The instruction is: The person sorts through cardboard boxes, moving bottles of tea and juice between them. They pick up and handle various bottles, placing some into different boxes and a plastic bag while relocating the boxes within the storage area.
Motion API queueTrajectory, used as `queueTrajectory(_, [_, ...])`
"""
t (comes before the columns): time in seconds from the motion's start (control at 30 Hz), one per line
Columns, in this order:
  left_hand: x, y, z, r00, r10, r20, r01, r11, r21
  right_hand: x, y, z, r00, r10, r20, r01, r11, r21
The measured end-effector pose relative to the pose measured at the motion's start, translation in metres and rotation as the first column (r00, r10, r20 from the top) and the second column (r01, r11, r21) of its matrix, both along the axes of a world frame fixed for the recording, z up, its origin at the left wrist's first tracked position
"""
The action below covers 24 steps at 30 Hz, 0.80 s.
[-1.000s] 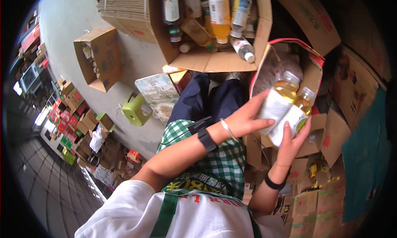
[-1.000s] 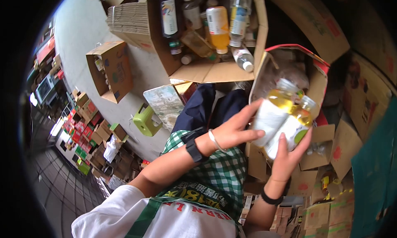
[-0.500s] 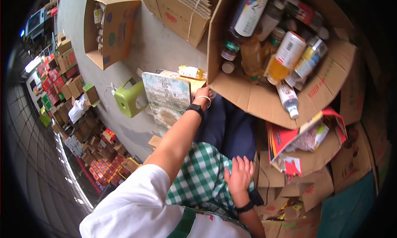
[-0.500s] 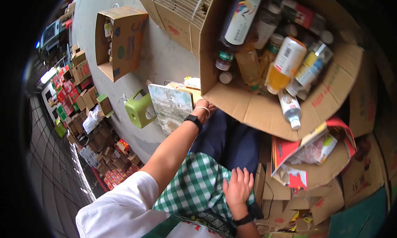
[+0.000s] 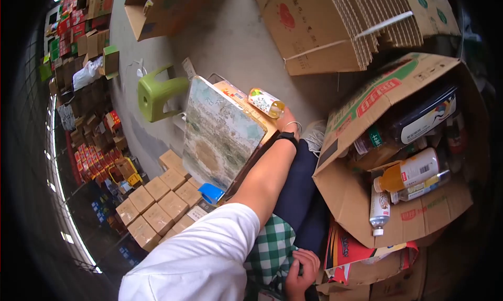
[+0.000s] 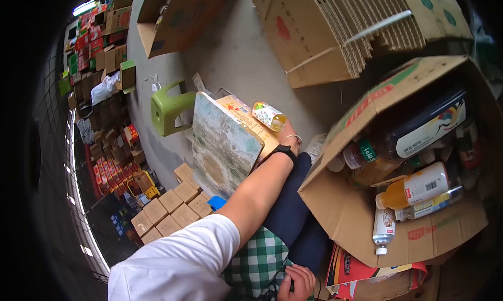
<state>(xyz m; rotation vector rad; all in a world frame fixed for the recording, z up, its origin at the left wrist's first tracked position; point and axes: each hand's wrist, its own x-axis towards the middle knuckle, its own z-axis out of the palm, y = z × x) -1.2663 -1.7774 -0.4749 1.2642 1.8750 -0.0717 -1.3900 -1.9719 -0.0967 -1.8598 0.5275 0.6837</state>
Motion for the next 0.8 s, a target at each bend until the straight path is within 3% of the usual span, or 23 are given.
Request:
queueTrajectory(0.03, [0.017,-0.011,0.040,0.995,0.092,0.045,-0.085,0.986,-0.142,0.004,0.005,0.002,1.000,0.019,0.009,-0.019,0.999,-0.036])
queueTrajectory(0.07, [0.019,-0.016,0.044,0.946,0.281,0.160,-0.240,0.941,-0.239,0.001,0.007,0.003,0.999,0.031,0.032,-0.030,0.999,-0.034])
queueTrajectory(0.1, [0.020,-0.017,0.065,0.872,0.459,0.171,-0.329,0.808,-0.490,-0.005,0.006,0.001,1.000,0.028,-0.007,-0.028,0.999,-0.040])
queueTrajectory(0.13, [0.027,-0.026,0.096,0.827,0.537,0.168,-0.365,0.739,-0.566,-0.010,0.004,-0.002,0.999,0.025,-0.038,-0.027,0.998,-0.051])
queueTrajectory(0.2, [0.025,-0.047,0.137,0.786,0.604,0.130,-0.359,0.618,-0.699,-0.017,0.004,-0.007,0.997,0.060,0.040,-0.057,0.996,-0.076])
queueTrajectory(0.27, [0.023,-0.066,0.184,0.778,0.618,0.114,-0.350,0.578,-0.737,-0.017,0.005,-0.007,0.997,0.075,-0.026,-0.076,0.997,-0.024])
queueTrajectory(0.37, [0.019,-0.065,0.261,0.886,0.442,0.141,-0.249,0.710,-0.659,-0.001,0.008,0.013,0.998,0.059,-0.007,-0.058,0.997,0.057])
queueTrajectory(0.43, [0.007,-0.051,0.317,0.976,0.062,0.209,0.045,0.881,-0.472,0.023,0.005,0.033,0.987,0.112,0.119,-0.118,0.992,0.043])
queueTrajectory(0.47, [-0.004,-0.037,0.342,0.935,-0.185,0.304,0.298,0.874,-0.384,0.038,0.002,0.046,0.973,0.170,0.155,-0.177,0.984,0.033])
queueTrajectory(0.5, [-0.018,-0.019,0.360,0.747,-0.609,0.266,0.655,0.743,-0.139,0.050,-0.001,0.054,0.963,0.155,0.219,-0.166,0.986,0.032])
queueTrajectory(0.53, [-0.028,0.001,0.385,0.489,-0.835,0.254,0.859,0.511,0.025,0.061,-0.003,0.062,0.949,0.140,0.282,-0.155,0.987,0.032])
queueTrajectory(0.57, [-0.030,0.018,0.421,0.329,-0.924,0.196,0.939,0.342,0.035,0.081,-0.005,0.081,0.905,0.213,0.368,-0.224,0.975,-0.015])
queueTrajectory(0.6, [-0.021,0.030,0.476,0.226,-0.958,0.175,0.974,0.222,-0.039,0.101,-0.006,0.108,0.849,0.282,0.446,-0.283,0.957,-0.066])
queueTrajectory(0.63, [-0.013,0.039,0.526,-0.031,-0.997,0.066,0.999,-0.032,-0.020,0.119,-0.006,0.133,0.755,0.421,0.503,-0.391,0.905,-0.171])
queueTrajectory(0.67, [-0.005,0.045,0.575,-0.121,-0.983,0.136,0.991,-0.127,-0.039,0.134,-0.005,0.157,0.637,0.551,0.539,-0.479,0.831,-0.283])
queueTrajectory(0.7, [0.001,0.050,0.612,-0.129,-0.961,0.246,0.979,-0.162,-0.121,0.147,-0.004,0.182,0.537,0.650,0.537,-0.577,0.748,-0.329])
queueTrajectory(0.73, [0.010,0.053,0.649,-0.228,-0.919,0.320,0.948,-0.285,-0.142,0.160,-0.001,0.211,0.385,0.744,0.547,-0.636,0.643,-0.427])
queueTrajectory(0.8, [0.022,0.060,0.705,-0.316,-0.832,0.456,0.913,-0.397,-0.091,0.173,0.005,0.240,0.397,0.620,0.677,-0.846,0.534,0.007])
